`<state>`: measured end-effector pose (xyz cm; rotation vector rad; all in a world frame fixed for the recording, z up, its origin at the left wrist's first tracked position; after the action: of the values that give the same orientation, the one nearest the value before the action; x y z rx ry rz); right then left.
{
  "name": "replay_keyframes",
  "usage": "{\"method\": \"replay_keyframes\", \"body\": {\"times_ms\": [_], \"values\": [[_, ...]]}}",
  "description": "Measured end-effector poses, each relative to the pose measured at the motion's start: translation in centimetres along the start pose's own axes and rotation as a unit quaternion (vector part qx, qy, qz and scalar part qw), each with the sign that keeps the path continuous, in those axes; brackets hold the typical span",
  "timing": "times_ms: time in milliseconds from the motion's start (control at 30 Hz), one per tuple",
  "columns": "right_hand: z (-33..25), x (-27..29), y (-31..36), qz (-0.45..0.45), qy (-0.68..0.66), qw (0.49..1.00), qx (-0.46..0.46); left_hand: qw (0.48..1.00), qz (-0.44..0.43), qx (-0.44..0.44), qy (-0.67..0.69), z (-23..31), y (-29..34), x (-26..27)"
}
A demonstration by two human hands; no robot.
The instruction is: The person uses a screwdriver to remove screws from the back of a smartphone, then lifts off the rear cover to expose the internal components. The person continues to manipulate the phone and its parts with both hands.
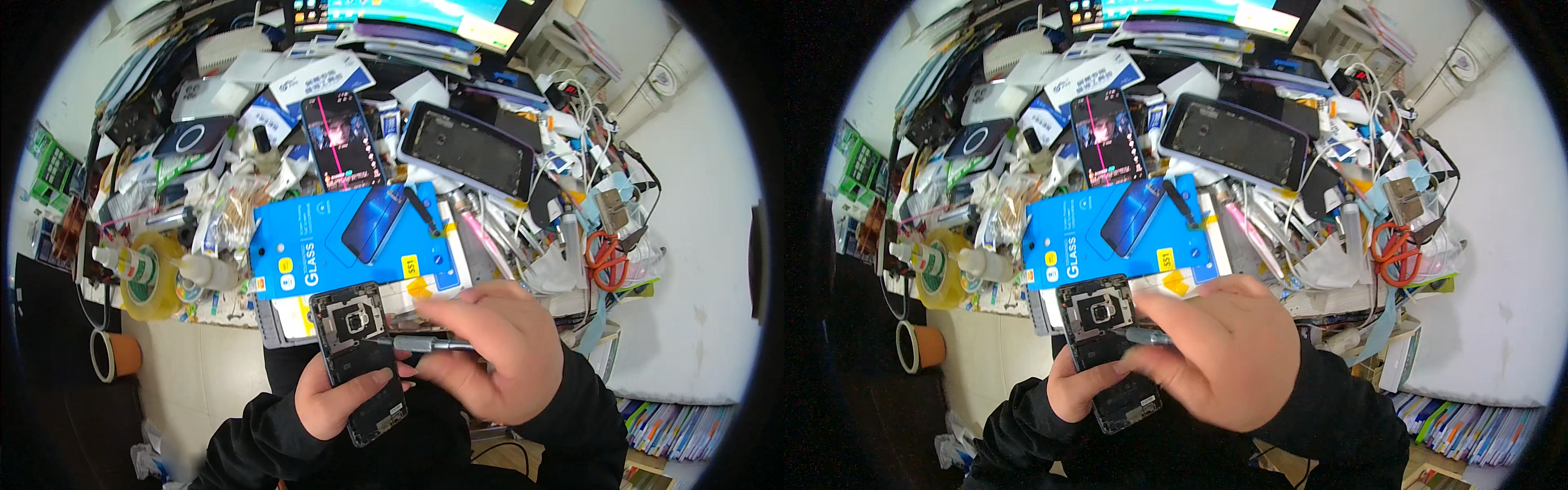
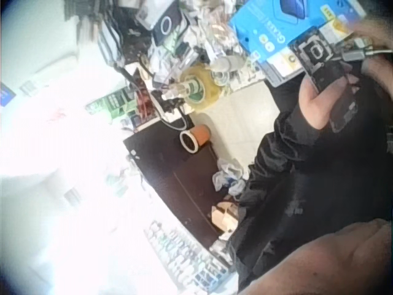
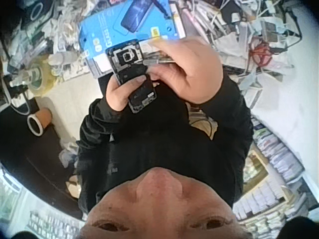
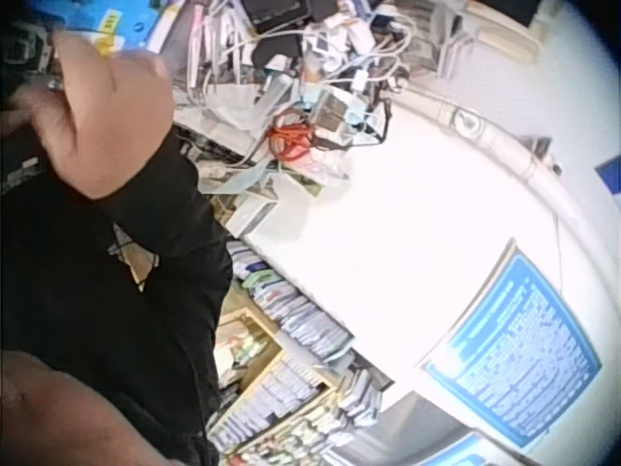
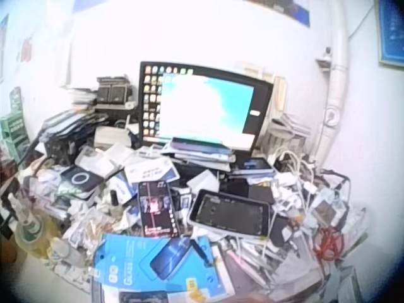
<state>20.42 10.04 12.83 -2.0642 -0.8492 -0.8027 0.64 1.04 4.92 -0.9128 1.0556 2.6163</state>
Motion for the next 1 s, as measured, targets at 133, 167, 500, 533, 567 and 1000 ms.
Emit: {"method": "replay_keyframes", "body": {"times_ms": [133, 167, 500, 533, 567, 1000], "values": [[1.1, 2.2, 0.0, 0.052, 0.013, 0.998, -0.023, 0.997, -0.025, 0.037, -0.058, 3.0, -2.3, -1.4], [1.4, 3.0, -0.2, 0.084, 0.019, 0.996, -0.035, 0.998, -0.063, -0.004, -0.026, 3.9, -3.1, -2.1], [9.2, 9.5, -3.1, 0.212, -0.078, 0.956, -0.184, 0.981, -0.089, -0.113, -0.133, 12.5, -16.0, -8.3], [9.8, 9.6, -3.0, 0.235, -0.063, 0.96, -0.139, 0.979, -0.099, -0.122, -0.134, 12.6, -16.6, -8.5], [10.4, 9.6, -2.8, 0.241, -0.031, 0.961, -0.129, 0.984, -0.082, -0.104, -0.118, 12.4, -17.2, -8.7], [15.7, 9.5, -2.5, 0.222, -0.039, 0.972, -0.063, 0.987, -0.071, -0.033, -0.144, 13.3, -18.7, -7.2]]}}
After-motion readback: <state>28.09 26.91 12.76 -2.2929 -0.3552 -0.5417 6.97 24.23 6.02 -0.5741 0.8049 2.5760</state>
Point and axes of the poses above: each hand's wrist, its own y-axis away from the middle knuckle, its own x-axis out of the back of the hand, z = x × y, the point moved 1 cm from there along -y, towards the middle knuckle, and after that the axes turned 12 degrees about x, right-handed, at the moved point
